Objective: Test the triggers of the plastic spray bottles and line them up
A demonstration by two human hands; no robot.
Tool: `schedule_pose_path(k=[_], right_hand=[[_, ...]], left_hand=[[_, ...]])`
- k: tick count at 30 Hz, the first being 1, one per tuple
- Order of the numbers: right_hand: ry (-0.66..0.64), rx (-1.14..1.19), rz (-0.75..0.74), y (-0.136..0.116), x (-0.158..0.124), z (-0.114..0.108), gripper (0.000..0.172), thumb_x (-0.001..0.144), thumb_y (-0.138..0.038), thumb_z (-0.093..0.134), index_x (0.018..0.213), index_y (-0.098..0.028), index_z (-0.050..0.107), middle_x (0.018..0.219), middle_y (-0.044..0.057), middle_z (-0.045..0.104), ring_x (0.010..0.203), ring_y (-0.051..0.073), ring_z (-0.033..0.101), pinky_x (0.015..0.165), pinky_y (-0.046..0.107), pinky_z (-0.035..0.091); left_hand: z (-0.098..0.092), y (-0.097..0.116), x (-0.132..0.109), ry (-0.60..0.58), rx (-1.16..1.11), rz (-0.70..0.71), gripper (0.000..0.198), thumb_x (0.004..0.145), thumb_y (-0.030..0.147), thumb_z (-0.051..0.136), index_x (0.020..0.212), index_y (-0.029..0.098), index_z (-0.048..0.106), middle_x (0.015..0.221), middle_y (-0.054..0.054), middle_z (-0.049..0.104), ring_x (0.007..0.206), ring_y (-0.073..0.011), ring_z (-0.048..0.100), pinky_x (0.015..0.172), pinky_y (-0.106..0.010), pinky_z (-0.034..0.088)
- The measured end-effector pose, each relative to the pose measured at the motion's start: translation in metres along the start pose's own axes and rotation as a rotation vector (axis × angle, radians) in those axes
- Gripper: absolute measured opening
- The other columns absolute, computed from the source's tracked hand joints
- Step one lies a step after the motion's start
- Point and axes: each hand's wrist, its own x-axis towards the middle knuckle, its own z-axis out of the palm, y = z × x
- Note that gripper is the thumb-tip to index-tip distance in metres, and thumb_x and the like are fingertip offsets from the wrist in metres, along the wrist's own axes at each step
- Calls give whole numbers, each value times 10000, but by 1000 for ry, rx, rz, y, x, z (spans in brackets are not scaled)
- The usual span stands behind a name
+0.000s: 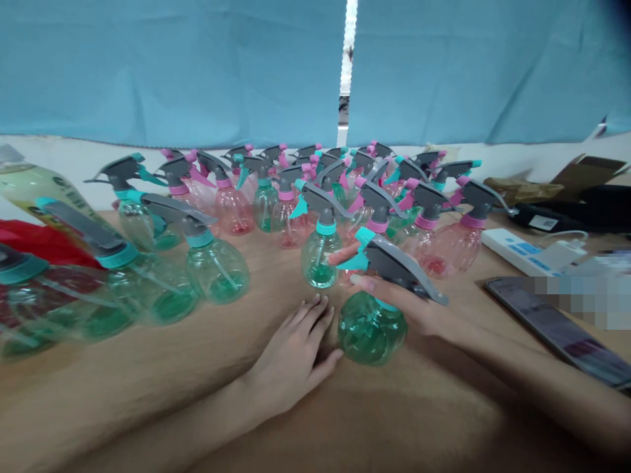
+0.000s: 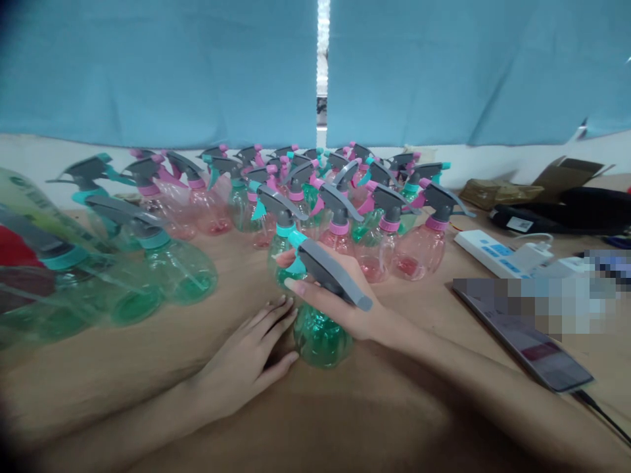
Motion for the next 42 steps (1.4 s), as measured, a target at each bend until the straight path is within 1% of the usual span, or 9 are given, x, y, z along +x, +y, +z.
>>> schedule_pose_path(k=[5, 11, 18, 20, 23, 27, 33, 37, 42], right_hand=[[8, -4, -9, 1, 0, 0, 250, 853, -375, 603, 1075, -259, 601, 707, -16, 527, 699, 167, 564, 650, 317, 466], [6, 6, -4, 1, -1, -1, 276, 844, -401, 612, 1092, -282, 605, 754, -1, 592, 681, 173, 578, 600, 312, 472], [11, -1, -13, 1, 0, -1, 257, 845, -397, 617, 1072, -277, 611, 640, -27, 483, 648, 165, 554, 605, 312, 470], [2, -2, -7, 2, 0, -1, 263, 852, -403, 607, 1082, -276, 605, 654, -25, 487, 633, 156, 547, 590, 306, 465], [-4, 0, 2, 3, 0, -1, 286, 850, -422, 603, 1097, -277, 598, 724, -11, 551, 608, 145, 546, 563, 301, 462], [15, 7, -7, 2, 0, 0, 280, 834, -416, 620, 1080, -283, 617, 755, -2, 593, 633, 156, 567, 562, 302, 469], [25, 14, -29, 2, 0, 0, 256, 831, -402, 627, 1061, -291, 626, 778, -4, 612, 648, 158, 580, 571, 302, 474], [1, 29, -12, 3, 0, -1, 262, 843, -398, 617, 1077, -281, 613, 778, -4, 611, 645, 151, 575, 550, 289, 457], [10, 13, -4, 4, 0, -1, 277, 839, -401, 621, 1087, -276, 614, 794, -1, 611, 646, 148, 570, 544, 287, 447]], left_hand=[[0, 0, 0, 7, -4, 6, 563, 966, 438, 441, 1377, 54, 419, 1438, -174, 435, 1345, -301, 374, 1085, -468, 337], [1, -1, 0, 24, -33, 1, 574, 959, 441, 457, 1376, 49, 418, 1437, -184, 434, 1352, -299, 363, 1094, -458, 326], [0, -1, -1, 5, -17, 2, 585, 960, 439, 458, 1382, 37, 406, 1446, -189, 418, 1357, -297, 353, 1093, -459, 327], [0, -2, -1, 11, -25, 4, 580, 961, 438, 456, 1380, 40, 407, 1442, -187, 424, 1356, -296, 355, 1093, -460, 328], [0, -2, -1, 18, -29, 2, 566, 965, 442, 444, 1378, 57, 414, 1444, -178, 426, 1357, -294, 354, 1092, -467, 329], [0, -1, 0, 7, -19, 1, 574, 961, 436, 457, 1373, 38, 421, 1439, -188, 429, 1354, -298, 358, 1093, -464, 327], [-1, 0, 1, -19, -8, -3, 588, 950, 420, 489, 1379, 25, 414, 1443, -190, 422, 1358, -298, 352, 1094, -462, 327], [-2, 0, 1, -19, 4, -4, 587, 953, 429, 478, 1380, 31, 413, 1446, -186, 419, 1360, -292, 350, 1092, -459, 328], [-1, -1, 0, 7, -15, -4, 558, 964, 440, 449, 1384, 75, 413, 1452, -170, 417, 1360, -286, 351, 1091, -455, 327]])
